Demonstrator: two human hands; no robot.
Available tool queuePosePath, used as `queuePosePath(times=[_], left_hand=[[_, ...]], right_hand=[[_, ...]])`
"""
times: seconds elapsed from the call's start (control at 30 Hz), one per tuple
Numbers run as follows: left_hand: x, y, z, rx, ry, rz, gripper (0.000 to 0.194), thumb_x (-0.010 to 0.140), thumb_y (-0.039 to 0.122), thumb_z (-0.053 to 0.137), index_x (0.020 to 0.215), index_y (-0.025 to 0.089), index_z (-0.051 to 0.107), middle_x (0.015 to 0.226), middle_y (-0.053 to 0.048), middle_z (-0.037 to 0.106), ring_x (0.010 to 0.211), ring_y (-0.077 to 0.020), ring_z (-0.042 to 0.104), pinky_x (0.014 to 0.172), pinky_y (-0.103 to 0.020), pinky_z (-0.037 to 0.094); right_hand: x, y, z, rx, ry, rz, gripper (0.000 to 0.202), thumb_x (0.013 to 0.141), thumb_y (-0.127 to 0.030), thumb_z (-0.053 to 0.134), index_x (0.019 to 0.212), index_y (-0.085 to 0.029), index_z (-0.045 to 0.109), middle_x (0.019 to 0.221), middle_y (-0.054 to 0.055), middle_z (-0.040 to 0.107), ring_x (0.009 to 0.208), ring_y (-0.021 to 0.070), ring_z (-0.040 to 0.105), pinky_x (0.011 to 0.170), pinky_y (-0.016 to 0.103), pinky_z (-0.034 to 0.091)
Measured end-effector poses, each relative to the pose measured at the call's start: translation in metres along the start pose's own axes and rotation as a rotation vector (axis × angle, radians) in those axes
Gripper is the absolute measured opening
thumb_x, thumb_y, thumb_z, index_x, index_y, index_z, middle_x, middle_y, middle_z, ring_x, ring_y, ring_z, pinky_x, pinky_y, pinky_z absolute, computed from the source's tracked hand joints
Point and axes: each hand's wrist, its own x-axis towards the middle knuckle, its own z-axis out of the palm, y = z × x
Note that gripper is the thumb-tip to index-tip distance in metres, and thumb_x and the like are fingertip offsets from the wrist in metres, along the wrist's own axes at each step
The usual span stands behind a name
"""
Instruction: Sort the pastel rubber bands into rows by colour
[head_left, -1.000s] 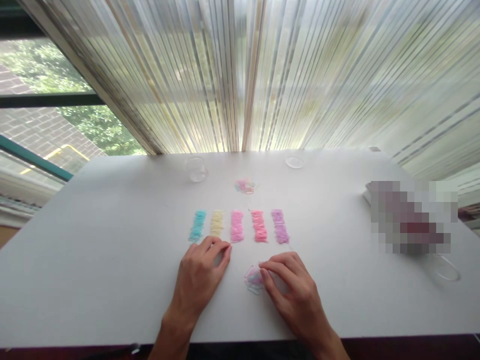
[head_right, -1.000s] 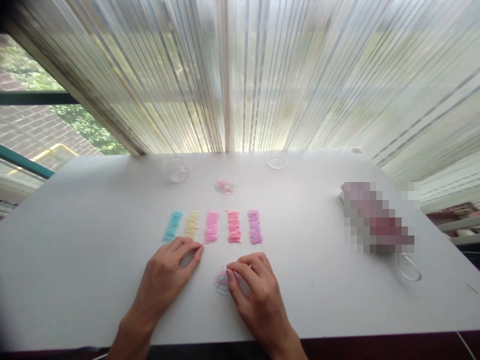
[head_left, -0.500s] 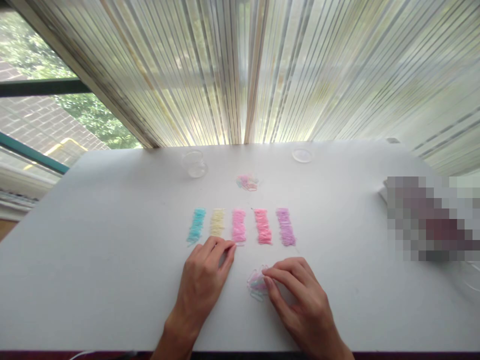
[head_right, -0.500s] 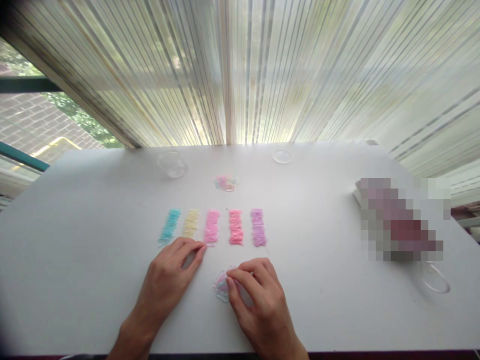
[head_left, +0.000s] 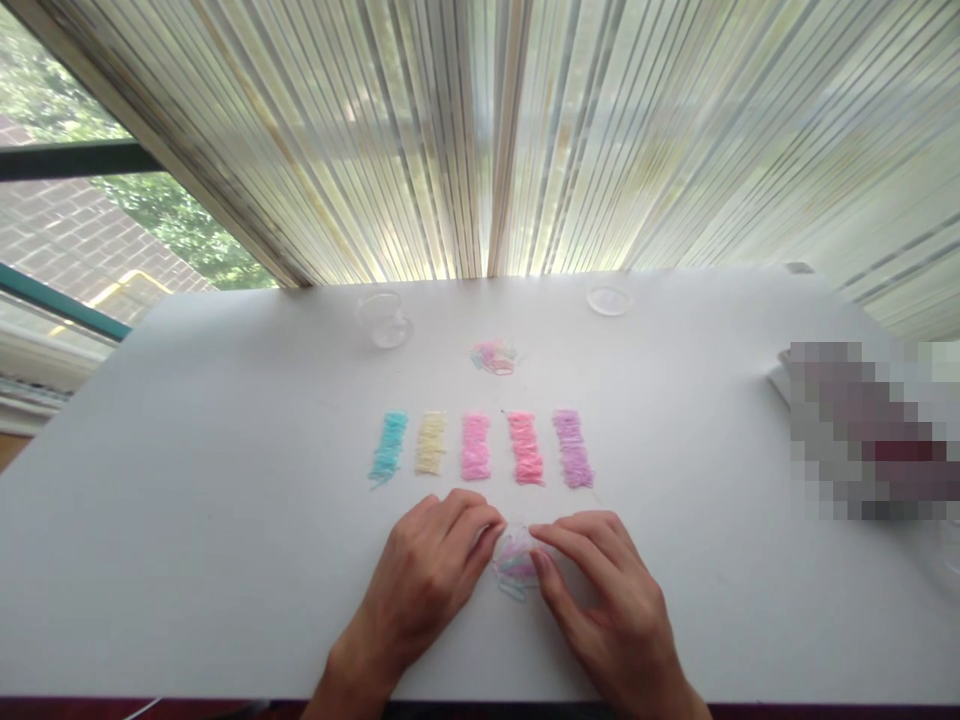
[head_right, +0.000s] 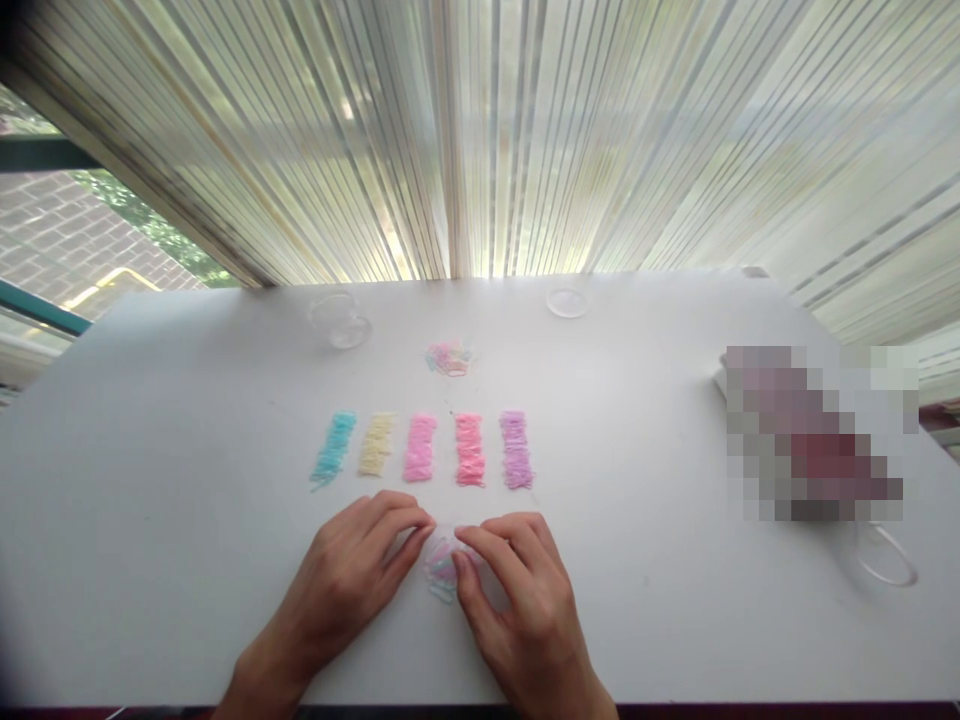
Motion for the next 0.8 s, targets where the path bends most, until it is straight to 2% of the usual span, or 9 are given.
queuePosePath(times=[0.17, 0.3, 0.5, 0.8], left_hand=[[-0.002, 0.007, 0.003, -0.088, -0.021, 0.027, 0.012, 0.103, 0.017, 0.051, 0.098, 0.02, 0.062, 0.087, -0.002, 0.073, 0.074, -0.0152, 0.069, 0.069, -0.027, 0.053], [-0.007, 0.004, 0.004, -0.139, -0.017, 0.038, 0.009, 0.103, 0.015, 0.053, 0.102, 0.019, 0.062, 0.091, -0.003, 0.076, 0.078, -0.0157, 0.072, 0.072, -0.027, 0.056], [-0.01, 0.001, 0.003, -0.304, 0.017, 0.019, 0.012, 0.098, 0.01, 0.061, 0.106, 0.019, 0.064, 0.094, -0.004, 0.077, 0.085, -0.0151, 0.074, 0.077, -0.025, 0.058], [-0.013, 0.001, 0.001, -0.318, 0.063, -0.012, 0.016, 0.093, 0.006, 0.067, 0.103, 0.019, 0.065, 0.092, -0.003, 0.077, 0.084, -0.0135, 0.073, 0.074, -0.023, 0.056]], right_hand=[[0.0, 0.0, 0.0, 0.014, 0.008, 0.018, 0.021, 0.094, -0.013, 0.065, 0.113, -0.023, 0.069, 0.09, 0.006, 0.07, 0.084, 0.0212, 0.065, 0.072, 0.034, 0.059], [0.0, 0.0, 0.001, 0.024, -0.002, 0.024, 0.02, 0.094, -0.009, 0.064, 0.107, -0.023, 0.07, 0.087, 0.004, 0.07, 0.08, 0.0199, 0.064, 0.071, 0.033, 0.057], [0.002, 0.0, 0.0, 0.036, -0.012, 0.003, 0.024, 0.092, -0.003, 0.065, 0.109, -0.019, 0.07, 0.087, 0.005, 0.068, 0.082, 0.0189, 0.062, 0.071, 0.031, 0.056], [0.004, -0.002, 0.0, 0.031, 0.004, 0.004, 0.022, 0.09, -0.002, 0.068, 0.106, -0.017, 0.071, 0.086, 0.006, 0.067, 0.082, 0.0189, 0.061, 0.072, 0.031, 0.055]])
